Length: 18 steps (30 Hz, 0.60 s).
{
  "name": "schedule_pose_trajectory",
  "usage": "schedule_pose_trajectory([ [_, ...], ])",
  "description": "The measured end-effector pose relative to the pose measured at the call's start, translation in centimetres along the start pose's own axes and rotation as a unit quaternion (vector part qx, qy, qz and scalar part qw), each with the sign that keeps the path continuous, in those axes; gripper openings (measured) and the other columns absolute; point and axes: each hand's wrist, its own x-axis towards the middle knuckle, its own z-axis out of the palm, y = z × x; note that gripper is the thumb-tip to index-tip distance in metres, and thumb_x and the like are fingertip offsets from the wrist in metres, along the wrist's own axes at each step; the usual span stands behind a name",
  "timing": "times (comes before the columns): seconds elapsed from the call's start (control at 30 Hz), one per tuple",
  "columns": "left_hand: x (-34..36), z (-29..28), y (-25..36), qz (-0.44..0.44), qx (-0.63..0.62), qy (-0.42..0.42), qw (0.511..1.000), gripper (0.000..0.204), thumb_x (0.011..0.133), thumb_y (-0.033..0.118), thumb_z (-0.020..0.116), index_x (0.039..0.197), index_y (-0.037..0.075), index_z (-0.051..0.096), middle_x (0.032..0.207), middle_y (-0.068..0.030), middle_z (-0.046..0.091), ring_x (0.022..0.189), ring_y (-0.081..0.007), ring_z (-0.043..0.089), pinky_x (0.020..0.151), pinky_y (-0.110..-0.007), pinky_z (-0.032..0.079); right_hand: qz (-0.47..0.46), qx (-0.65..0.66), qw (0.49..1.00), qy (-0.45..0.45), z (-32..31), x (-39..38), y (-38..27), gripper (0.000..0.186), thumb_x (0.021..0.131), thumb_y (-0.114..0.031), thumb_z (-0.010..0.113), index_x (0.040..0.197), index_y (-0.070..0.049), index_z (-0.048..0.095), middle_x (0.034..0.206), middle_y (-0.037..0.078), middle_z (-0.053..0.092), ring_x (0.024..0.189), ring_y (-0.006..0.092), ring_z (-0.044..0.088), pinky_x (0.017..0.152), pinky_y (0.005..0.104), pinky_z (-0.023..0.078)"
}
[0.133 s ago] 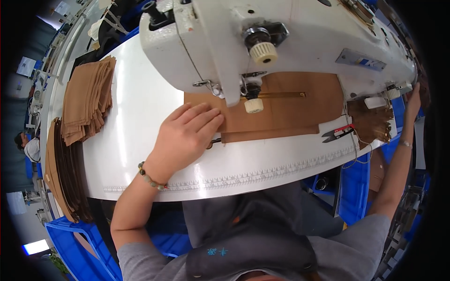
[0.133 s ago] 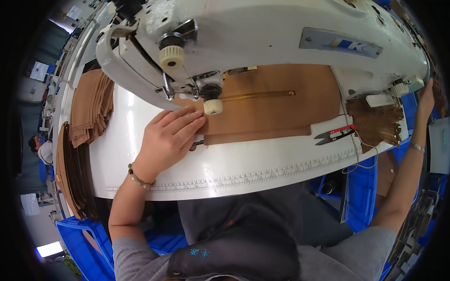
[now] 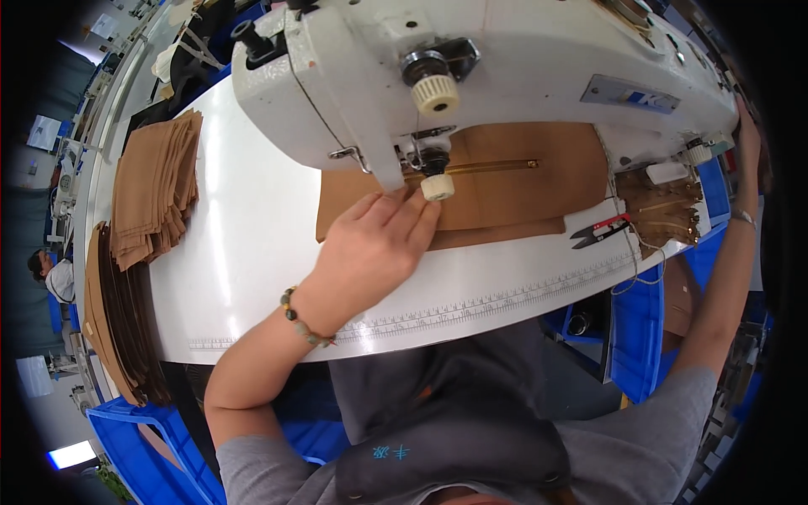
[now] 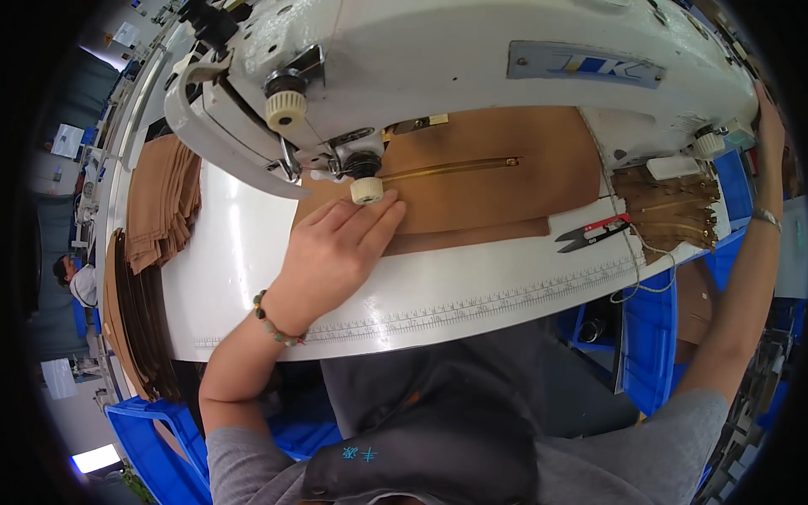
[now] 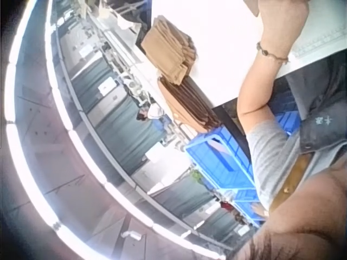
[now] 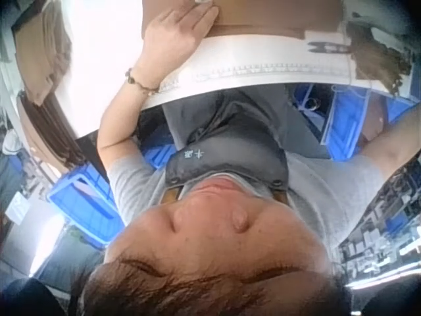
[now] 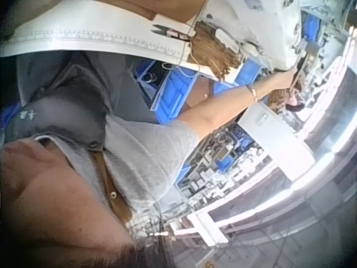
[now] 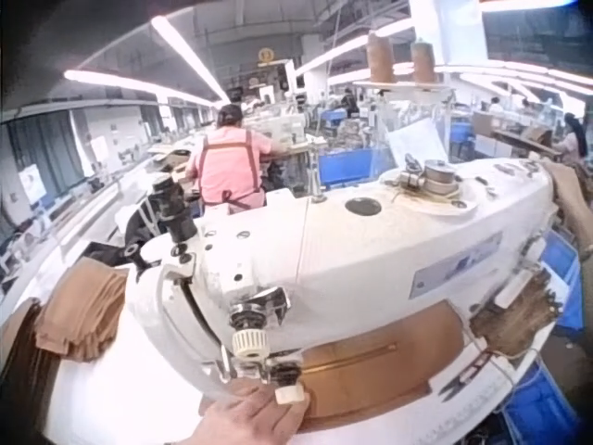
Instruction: Sewing a zipper and additional components onto a leather bag panel using an industrial sewing machine.
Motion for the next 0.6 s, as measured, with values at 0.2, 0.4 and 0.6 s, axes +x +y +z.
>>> schedule_pose_trajectory([
  [0.2,2.6,2.3,2.4,-0.041,0.11,-0.034,0.992,0.043,0.084,0.009,0.063,0.126,0.0,0.069,0.129,-0.0137,0.072,0.112,-0.0238,0.073,0.074,-0.032,0.061,0.107,0.179,0.971,0.114,3.8,-6.9,1.9,0.063,0.107,-0.049,0.055,0.139,0.005,0.064,0.135,0.014,0.069,0.123,0.0187,0.063,0.107,0.0313,0.046],
  [0.4,3.1,3.2,2.1,-0.046,0.151,-0.058,0.986,0.041,0.088,0.01,0.061,0.127,0.0,0.068,0.135,-0.0132,0.071,0.117,-0.0225,0.072,0.067,-0.031,0.061,-0.033,-0.145,0.988,-0.038,-2.6,-0.9,-3.5,0.061,0.109,-0.051,0.046,0.137,-0.002,0.066,0.135,0.019,0.069,0.129,0.0276,0.063,0.111,0.0335,0.042],
  [0.6,4.7,2.3,2.3,-0.1,0.094,-0.112,0.984,0.042,0.085,0.008,0.063,0.126,-0.001,0.066,0.123,-0.0095,0.074,0.103,-0.0207,0.075,0.063,-0.03,0.06,-0.244,0.055,0.967,0.042,-2.7,-16.3,-21.6,0.036,0.108,-0.029,0.056,0.111,0.003,0.074,0.105,0.017,0.074,0.096,0.0283,0.071,0.091,0.0384,0.054],
])
